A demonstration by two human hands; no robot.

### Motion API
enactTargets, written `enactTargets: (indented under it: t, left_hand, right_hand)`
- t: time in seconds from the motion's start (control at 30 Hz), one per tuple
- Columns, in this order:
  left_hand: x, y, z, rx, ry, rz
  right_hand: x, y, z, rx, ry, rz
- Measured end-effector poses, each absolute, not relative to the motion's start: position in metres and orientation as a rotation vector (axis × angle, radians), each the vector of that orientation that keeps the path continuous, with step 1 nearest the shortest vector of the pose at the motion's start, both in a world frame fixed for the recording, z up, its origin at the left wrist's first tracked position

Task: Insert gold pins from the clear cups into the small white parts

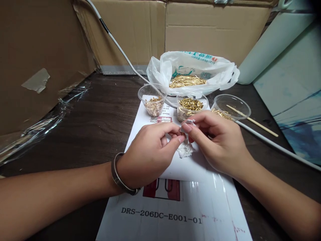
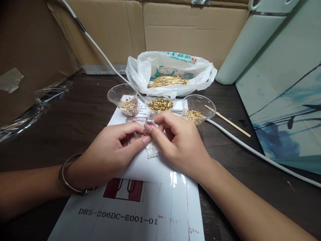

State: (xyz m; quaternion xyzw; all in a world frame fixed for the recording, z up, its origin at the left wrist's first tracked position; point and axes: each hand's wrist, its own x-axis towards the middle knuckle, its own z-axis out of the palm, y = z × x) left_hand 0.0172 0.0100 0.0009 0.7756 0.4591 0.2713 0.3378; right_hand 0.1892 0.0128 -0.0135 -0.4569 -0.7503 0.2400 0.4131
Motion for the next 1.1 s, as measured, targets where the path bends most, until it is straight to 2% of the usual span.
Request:
enactTargets:
  t: [0.43,1.1]
  left_hand:
    - [0.0167,0.0103,0.0001,2.003,1.217,0.685]
    - [0.0169,0.0106,-0.0023,1.917,1.213,0.712]
  right_hand:
    - [0.1907,0.0131,-0.0065,-1.082,-2.122,0.383]
    - [0.1908,0.0133,-0.009,-1.228,-2.195,0.431]
